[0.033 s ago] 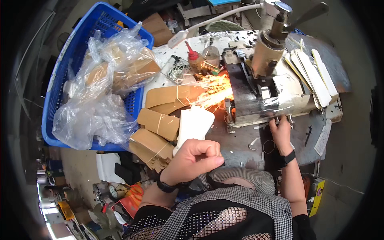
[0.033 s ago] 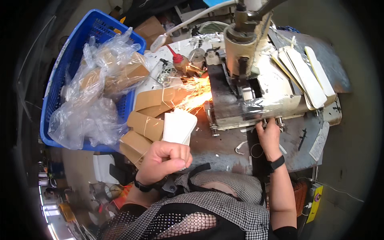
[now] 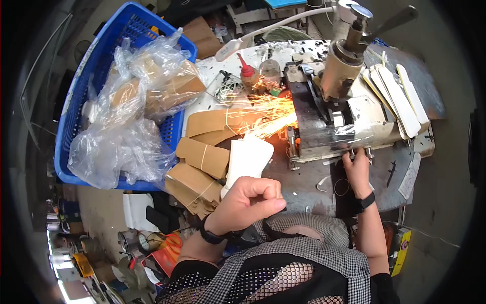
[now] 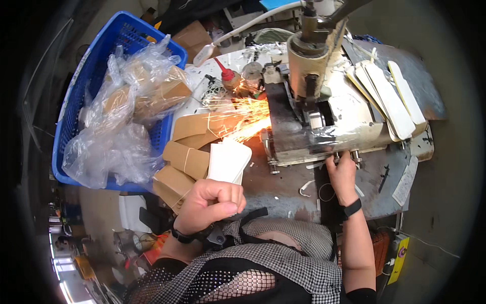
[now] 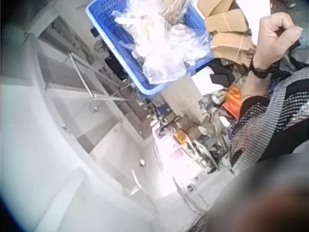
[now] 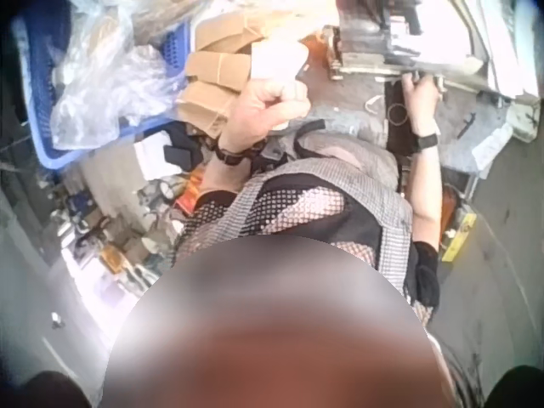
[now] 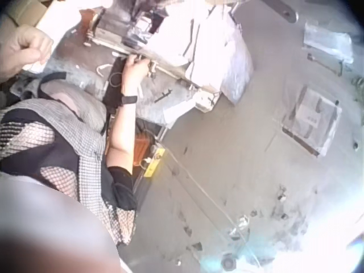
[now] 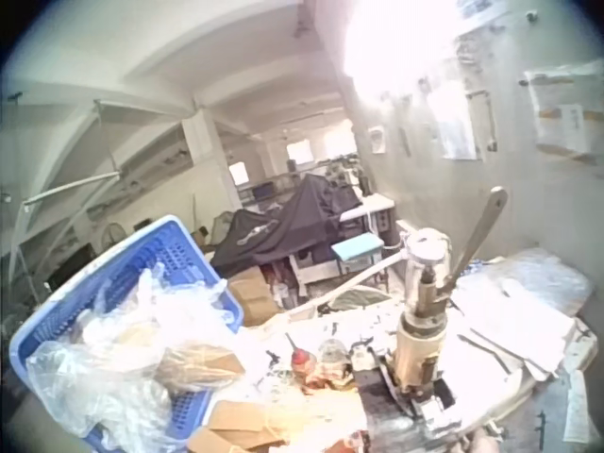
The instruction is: Operating a skiving machine to thin the edges of leather shoe upper components.
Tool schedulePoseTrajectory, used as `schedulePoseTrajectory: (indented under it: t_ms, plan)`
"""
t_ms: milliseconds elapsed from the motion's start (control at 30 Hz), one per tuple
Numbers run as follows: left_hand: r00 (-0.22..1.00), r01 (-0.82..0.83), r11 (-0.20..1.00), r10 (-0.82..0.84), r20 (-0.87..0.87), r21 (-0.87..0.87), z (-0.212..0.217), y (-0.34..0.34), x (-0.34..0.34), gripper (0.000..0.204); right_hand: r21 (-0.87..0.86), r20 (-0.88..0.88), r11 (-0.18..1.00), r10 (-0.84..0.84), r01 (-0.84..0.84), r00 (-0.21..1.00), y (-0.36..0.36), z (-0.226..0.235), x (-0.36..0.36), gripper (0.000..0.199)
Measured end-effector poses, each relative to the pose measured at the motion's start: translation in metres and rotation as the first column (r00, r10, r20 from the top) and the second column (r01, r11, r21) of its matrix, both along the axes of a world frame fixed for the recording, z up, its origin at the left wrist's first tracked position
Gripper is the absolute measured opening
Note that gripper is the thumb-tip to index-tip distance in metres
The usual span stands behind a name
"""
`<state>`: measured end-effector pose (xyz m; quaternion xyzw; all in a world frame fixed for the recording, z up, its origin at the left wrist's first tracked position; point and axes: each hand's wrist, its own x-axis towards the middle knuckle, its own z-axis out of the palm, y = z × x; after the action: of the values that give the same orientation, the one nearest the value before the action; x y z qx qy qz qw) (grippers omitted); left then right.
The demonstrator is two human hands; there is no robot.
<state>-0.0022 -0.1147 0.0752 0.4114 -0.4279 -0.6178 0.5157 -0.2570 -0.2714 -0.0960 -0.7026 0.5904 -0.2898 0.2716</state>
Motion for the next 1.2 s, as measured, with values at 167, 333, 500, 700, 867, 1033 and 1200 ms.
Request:
schedulePoseTrajectory:
  t_ms: [167,333,500,700,867,1033,1200]
  plan:
    - [0.999,0.008,1.0,-0.008,-0.045,0.002,-0.003,0.003,0.0,0.031,0.001,-0.044,1.0,0.003,-0.003,0.999,0.0,-0.003,0.001,0.03]
    - [0.999,0.009,1.0,-0.01,-0.049,-0.003,-0.005,0.005,0.0,0.032,-0.016,-0.045,1.0,0.004,-0.005,0.999,0.002,-0.005,0.0,0.028]
    - [0.998,0.033,0.999,-0.033,-0.052,0.004,-0.007,0.004,0.0,0.032,0.044,-0.032,0.999,-0.003,0.005,0.999,0.0,-0.005,0.001,0.029]
    - [0.998,0.041,0.999,-0.04,-0.04,0.012,-0.01,0.002,-0.001,0.033,0.049,-0.024,0.999,-0.003,0.005,1.0,-0.001,-0.005,-0.001,0.03]
    - [0.999,0.044,0.999,-0.044,-0.022,0.01,-0.009,0.001,-0.003,0.033,0.057,-0.038,0.998,-0.002,0.004,0.999,-0.001,-0.009,-0.002,0.03]
    - [0.999,0.052,0.999,-0.052,-0.014,-0.001,-0.009,0.0,-0.004,0.033,0.042,-0.041,0.999,0.016,-0.015,0.999,-0.001,-0.009,-0.003,0.03]
    - [0.999,0.053,0.999,-0.053,-0.01,-0.001,-0.009,-0.001,-0.004,0.033,0.048,-0.045,0.999,0.016,-0.013,0.999,-0.001,-0.008,-0.003,0.029]
